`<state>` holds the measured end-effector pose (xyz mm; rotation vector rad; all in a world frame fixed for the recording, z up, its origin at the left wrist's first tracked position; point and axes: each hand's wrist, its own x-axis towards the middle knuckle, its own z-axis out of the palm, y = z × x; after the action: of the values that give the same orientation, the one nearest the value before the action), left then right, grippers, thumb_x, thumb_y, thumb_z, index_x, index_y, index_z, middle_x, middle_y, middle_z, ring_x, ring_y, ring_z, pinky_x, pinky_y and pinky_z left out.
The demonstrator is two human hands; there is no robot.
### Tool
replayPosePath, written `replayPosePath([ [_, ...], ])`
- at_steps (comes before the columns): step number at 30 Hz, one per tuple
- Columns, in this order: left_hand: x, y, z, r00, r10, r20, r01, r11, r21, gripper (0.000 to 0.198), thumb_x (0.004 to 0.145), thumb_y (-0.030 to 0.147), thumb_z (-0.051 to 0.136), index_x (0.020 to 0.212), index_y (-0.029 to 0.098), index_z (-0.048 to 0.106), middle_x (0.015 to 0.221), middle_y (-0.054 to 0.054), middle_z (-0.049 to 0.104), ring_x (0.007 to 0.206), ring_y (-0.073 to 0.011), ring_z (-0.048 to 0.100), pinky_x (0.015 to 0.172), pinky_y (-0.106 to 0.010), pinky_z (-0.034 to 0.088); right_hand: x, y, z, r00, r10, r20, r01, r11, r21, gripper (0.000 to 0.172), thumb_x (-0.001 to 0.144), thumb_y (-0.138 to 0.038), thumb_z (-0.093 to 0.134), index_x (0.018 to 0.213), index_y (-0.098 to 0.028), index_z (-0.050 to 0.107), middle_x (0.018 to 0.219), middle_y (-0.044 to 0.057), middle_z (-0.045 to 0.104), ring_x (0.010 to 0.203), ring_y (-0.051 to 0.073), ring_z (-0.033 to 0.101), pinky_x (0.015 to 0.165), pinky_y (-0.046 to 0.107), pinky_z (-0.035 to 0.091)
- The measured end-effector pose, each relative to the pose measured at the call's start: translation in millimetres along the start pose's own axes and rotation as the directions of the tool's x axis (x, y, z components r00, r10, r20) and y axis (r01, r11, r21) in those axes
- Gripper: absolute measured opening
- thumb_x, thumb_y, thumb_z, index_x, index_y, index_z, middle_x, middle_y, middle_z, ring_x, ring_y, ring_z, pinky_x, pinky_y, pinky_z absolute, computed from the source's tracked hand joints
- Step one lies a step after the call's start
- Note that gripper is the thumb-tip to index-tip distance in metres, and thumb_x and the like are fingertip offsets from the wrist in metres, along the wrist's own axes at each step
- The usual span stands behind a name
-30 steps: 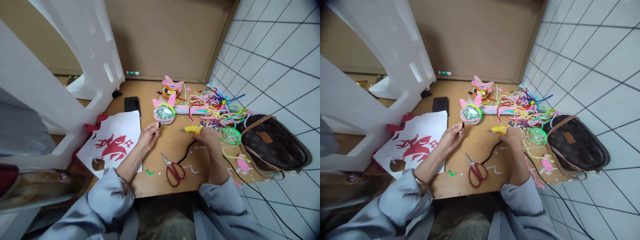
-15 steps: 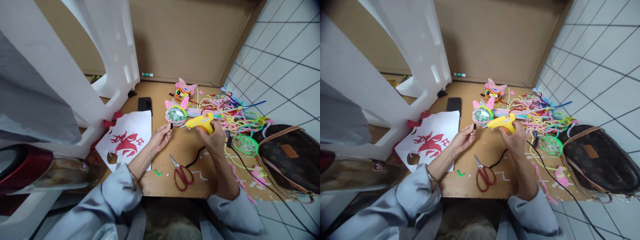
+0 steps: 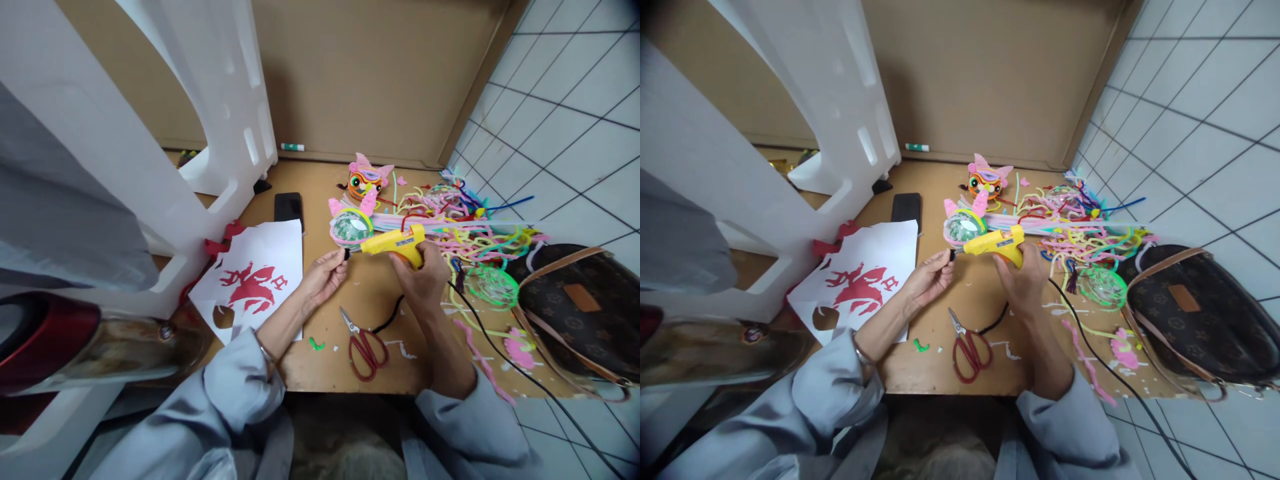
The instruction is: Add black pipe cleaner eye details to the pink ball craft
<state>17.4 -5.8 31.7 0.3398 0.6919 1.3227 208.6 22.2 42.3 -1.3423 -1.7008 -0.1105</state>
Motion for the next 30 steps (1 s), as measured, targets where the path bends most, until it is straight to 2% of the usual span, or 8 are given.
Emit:
replayPosePath([
  [15, 0.0, -0.2, -0.5, 1.000, 0.011, 0.029, -0.011, 1.000, 0.029, 0.026, 0.064, 0.021, 0.084, 0.065, 0.009, 0.060, 0.056, 0.003, 0.054, 0.044, 0.0004, 0.042, 0.042, -0.009, 0.034, 0.3, -2.6, -1.7, 1.000, 0.002, 0.002, -0.002, 1.000, -0.010, 0.028, 0.077, -0.046, 0.061, 0.087, -0.022, 0.051, 0.081, 0.005, 0.061, 0.074, 0.022, 0.058, 0.069, 0.035, 0.046],
  [19, 0.6, -0.1, -1.4, 1.000, 0.015, 0.008, -0.015, 0.999, 0.035, 0.025, 0.065, 0.020, 0.082, 0.064, 0.009, 0.060, 0.056, 0.003, 0.054, 0.044, 0.0004, 0.042, 0.042, -0.009, 0.034, -0.2, -3.7, -2.7, 1.000, 0.004, 0.000, -0.004, 1.000, 0.020, 0.028, 0.075, -0.044, 0.062, 0.087, -0.022, 0.051, 0.081, 0.005, 0.061, 0.074, 0.022, 0.058, 0.069, 0.035, 0.046],
  [30, -0.7, 1.5, 0.1, 1.000, 0.011, 0.017, -0.012, 0.999, 0.032, 0.026, 0.066, 0.020, 0.082, 0.065, 0.009, 0.059, 0.056, 0.003, 0.054, 0.044, 0.0004, 0.043, 0.041, -0.009, 0.034, -1.0, -0.3, 1.4, 0.990, -0.103, -0.097, 0.102, 0.995, -0.019, 0.028, 0.076, -0.046, 0.064, 0.084, -0.022, 0.052, 0.076, 0.002, 0.061, 0.067, 0.019, 0.056, 0.062, 0.031, 0.044],
])
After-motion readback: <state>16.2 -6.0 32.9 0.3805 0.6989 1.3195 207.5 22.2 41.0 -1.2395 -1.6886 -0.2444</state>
